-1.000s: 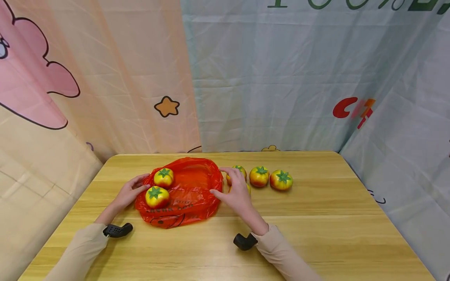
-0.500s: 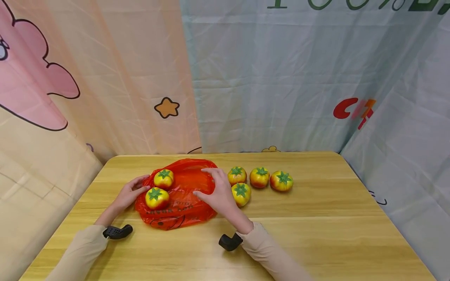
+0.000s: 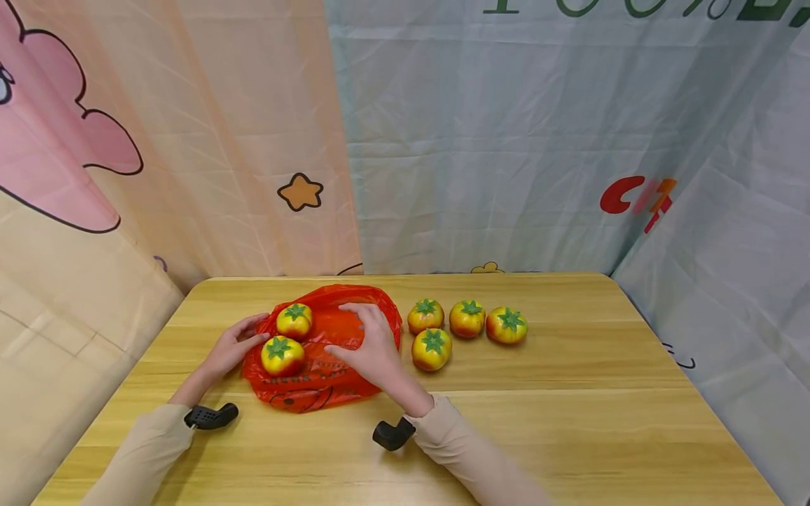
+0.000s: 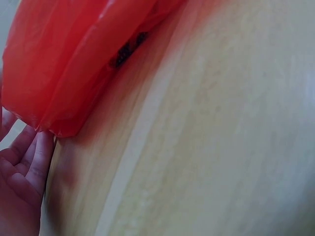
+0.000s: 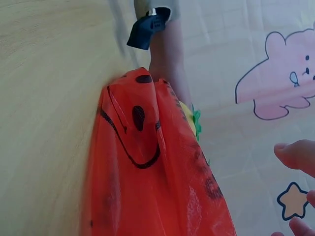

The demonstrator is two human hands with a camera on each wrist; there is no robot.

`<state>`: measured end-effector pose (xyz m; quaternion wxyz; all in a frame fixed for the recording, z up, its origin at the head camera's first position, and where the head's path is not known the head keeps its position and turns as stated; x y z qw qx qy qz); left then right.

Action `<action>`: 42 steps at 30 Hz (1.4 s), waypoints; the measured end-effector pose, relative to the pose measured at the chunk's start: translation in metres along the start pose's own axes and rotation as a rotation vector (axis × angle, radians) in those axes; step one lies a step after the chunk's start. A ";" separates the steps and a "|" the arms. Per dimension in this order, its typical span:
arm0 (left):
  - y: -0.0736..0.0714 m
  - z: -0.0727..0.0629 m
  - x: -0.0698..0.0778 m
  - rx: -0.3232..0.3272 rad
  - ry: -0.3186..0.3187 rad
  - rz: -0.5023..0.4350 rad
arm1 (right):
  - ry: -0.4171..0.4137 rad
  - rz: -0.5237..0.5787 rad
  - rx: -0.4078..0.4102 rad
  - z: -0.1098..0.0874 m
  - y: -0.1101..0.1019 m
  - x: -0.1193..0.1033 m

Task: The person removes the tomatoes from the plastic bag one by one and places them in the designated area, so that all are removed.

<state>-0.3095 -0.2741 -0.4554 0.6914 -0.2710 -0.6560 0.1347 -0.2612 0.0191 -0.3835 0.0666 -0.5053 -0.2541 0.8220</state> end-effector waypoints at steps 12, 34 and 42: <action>0.001 -0.001 0.002 -0.008 -0.003 -0.016 | -0.017 0.052 -0.013 0.009 0.023 -0.005; 0.001 0.000 0.000 -0.012 -0.038 0.003 | 0.057 0.092 -0.062 0.020 0.057 -0.001; 0.000 -0.015 0.035 -0.023 -0.039 0.006 | 0.103 0.067 -0.097 0.025 0.066 -0.001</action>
Point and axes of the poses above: each hand's wrist, its own z-axis towards the middle knuckle, its own y-axis out of the palm, x = y × z, the point moved 6 cm from there along z, towards the middle knuckle, and after that the axes turned 7 degrees about -x, right-handed, at the moved point
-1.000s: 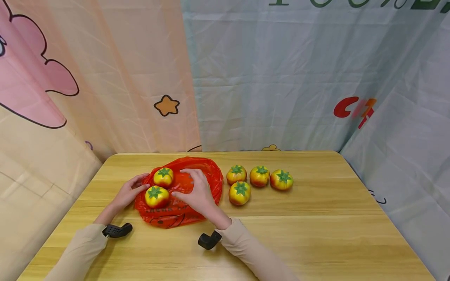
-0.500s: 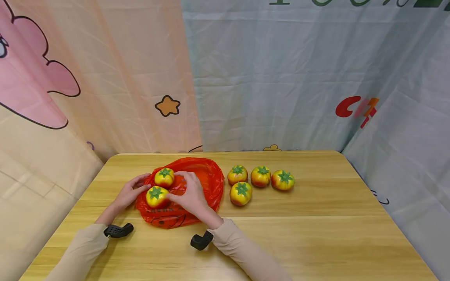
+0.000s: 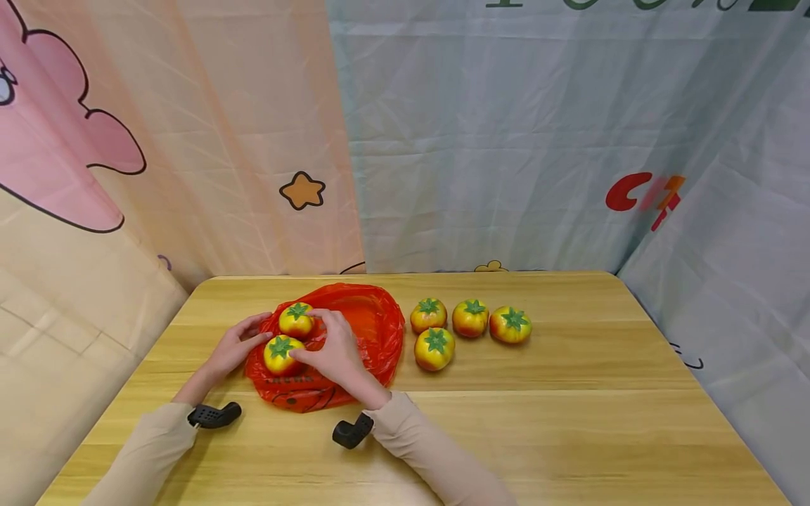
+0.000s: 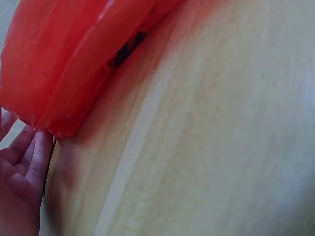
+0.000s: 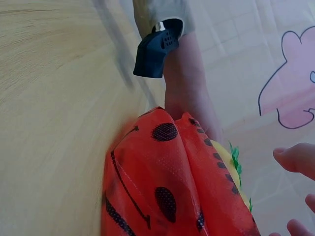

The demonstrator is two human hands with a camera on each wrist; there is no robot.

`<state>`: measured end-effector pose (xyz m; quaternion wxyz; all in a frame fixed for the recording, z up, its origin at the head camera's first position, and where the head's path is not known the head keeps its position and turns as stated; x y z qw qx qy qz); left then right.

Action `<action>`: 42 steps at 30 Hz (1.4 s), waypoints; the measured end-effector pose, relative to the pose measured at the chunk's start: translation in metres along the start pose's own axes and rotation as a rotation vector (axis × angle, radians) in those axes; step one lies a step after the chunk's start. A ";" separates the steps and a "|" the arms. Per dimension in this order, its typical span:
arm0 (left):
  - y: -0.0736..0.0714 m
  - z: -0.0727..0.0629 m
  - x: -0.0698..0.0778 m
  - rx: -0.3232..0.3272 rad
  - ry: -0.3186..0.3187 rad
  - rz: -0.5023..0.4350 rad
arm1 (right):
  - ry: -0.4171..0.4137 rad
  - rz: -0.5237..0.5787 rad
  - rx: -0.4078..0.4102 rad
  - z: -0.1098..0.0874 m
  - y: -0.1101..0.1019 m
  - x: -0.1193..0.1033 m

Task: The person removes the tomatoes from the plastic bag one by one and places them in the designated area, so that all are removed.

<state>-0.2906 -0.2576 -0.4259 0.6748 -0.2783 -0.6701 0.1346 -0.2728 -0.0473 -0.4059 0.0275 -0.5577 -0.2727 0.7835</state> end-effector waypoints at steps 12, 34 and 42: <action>0.001 -0.003 0.005 -0.009 0.001 0.013 | 0.017 -0.036 -0.037 0.002 0.017 -0.003; 0.002 0.016 -0.036 0.005 0.006 -0.003 | 0.036 -0.063 -0.029 0.001 0.038 0.004; 0.001 0.003 -0.007 0.000 0.008 -0.018 | 0.042 -0.080 -0.029 0.001 0.041 0.005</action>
Point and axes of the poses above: each hand's wrist, its own z-axis towards the middle knuckle, its own y-axis out of the palm, x = y × z, the point moved 6 cm from there along z, towards the middle knuckle, and after that the axes turned 7 degrees about -x, right-handed, at the moved point
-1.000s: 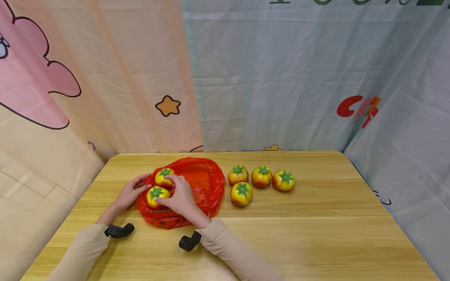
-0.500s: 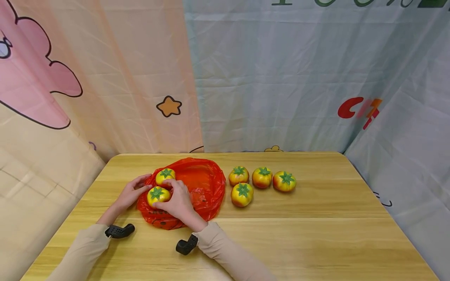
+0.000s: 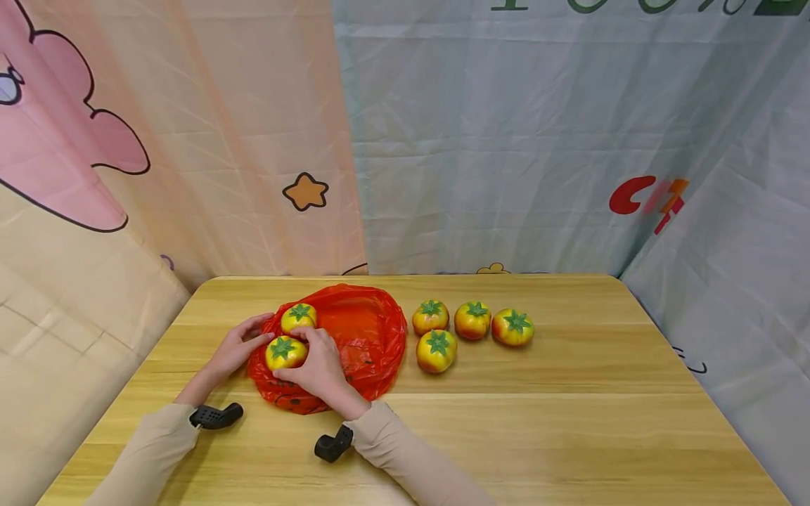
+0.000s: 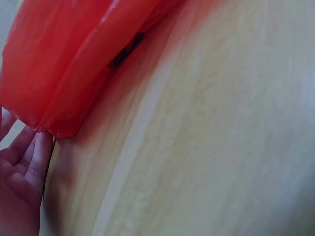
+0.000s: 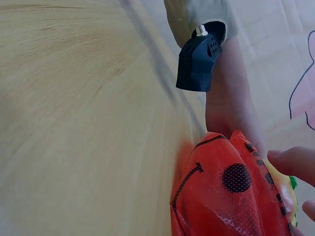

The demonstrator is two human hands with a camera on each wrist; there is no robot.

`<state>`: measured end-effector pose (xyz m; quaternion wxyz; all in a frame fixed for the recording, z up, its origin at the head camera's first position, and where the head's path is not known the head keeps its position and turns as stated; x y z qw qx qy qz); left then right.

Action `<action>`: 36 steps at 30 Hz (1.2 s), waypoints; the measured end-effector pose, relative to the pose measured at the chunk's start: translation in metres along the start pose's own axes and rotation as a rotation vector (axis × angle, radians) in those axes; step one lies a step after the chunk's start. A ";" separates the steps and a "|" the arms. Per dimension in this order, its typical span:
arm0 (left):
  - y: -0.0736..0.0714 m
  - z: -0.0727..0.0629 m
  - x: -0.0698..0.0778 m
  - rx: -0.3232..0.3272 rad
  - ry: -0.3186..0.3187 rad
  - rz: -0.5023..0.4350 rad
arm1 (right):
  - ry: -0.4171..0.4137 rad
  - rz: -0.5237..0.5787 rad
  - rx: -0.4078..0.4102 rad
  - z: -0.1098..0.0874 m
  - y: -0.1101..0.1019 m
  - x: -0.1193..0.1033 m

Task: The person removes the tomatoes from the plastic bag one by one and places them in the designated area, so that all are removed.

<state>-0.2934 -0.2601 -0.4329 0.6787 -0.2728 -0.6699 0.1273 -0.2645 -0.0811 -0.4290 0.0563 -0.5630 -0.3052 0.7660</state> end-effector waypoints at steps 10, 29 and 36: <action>0.000 -0.003 0.005 -0.003 -0.003 0.003 | 0.009 -0.031 -0.010 0.001 0.002 0.001; 0.000 -0.001 0.002 -0.002 0.007 0.003 | 0.047 -0.044 -0.025 0.001 0.006 0.006; 0.000 -0.007 0.013 -0.003 0.000 0.005 | 0.048 -0.034 -0.036 0.001 0.007 0.007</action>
Point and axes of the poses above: each hand's wrist, its own z-axis towards the middle knuckle, its own y-axis out of the palm, x = y × z, the point moved 6 cm from there along z, towards the middle knuckle, and after that the axes turned 7 degrees about -x, right-handed, at the moved point
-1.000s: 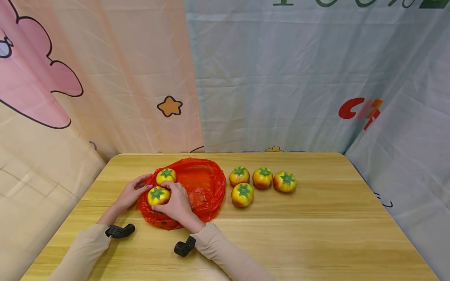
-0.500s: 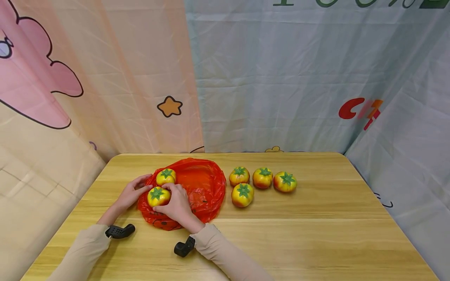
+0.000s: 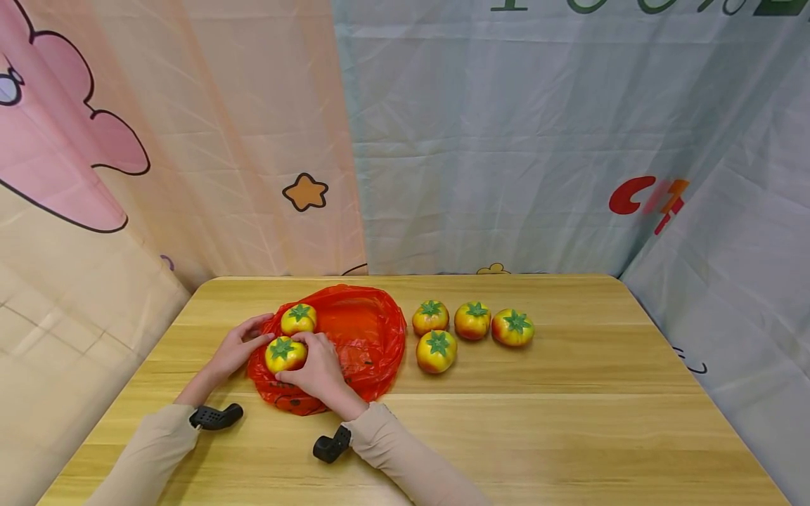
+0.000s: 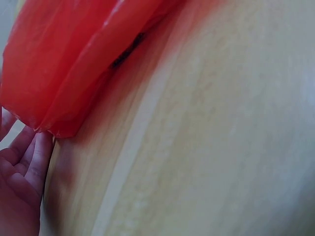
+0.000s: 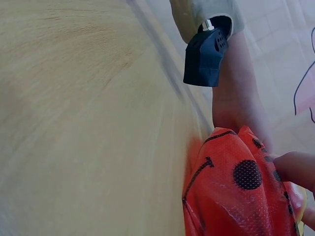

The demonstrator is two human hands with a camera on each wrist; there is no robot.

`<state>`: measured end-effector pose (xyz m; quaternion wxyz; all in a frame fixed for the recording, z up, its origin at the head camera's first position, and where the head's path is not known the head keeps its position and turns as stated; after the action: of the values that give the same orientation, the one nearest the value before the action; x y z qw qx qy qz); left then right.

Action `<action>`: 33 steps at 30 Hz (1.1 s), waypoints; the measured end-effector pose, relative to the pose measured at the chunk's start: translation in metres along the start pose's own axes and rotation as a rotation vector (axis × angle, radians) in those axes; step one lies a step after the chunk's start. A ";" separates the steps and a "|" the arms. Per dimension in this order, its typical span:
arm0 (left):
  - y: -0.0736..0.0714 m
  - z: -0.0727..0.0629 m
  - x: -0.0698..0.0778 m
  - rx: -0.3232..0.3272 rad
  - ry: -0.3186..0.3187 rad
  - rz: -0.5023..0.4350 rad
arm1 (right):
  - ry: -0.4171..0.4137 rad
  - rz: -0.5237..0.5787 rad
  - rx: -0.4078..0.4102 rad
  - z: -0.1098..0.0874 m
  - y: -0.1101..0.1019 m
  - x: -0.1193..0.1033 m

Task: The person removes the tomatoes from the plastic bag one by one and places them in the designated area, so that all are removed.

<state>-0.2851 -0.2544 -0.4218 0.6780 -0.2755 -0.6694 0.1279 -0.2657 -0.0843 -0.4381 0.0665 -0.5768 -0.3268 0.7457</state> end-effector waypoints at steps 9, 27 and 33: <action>0.001 0.000 -0.001 0.000 -0.003 -0.011 | 0.014 0.017 -0.019 0.001 -0.001 0.002; 0.000 0.021 -0.042 0.009 -0.006 -0.006 | -0.002 0.005 -0.006 -0.009 -0.017 -0.011; 0.000 0.007 -0.013 0.007 0.005 -0.004 | -0.026 -0.020 -0.010 -0.013 -0.023 -0.015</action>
<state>-0.2931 -0.2601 -0.4330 0.6810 -0.2722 -0.6676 0.1282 -0.2554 -0.0680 -0.4142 0.0670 -0.5641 -0.3372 0.7508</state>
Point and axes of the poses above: each hand's wrist, its own z-axis towards the middle knuckle, its own y-axis out of the palm, x = y × z, the point moved 6 cm from there along z, towards the middle knuckle, and after that the axes turned 7 degrees about -x, right-handed, at the moved point
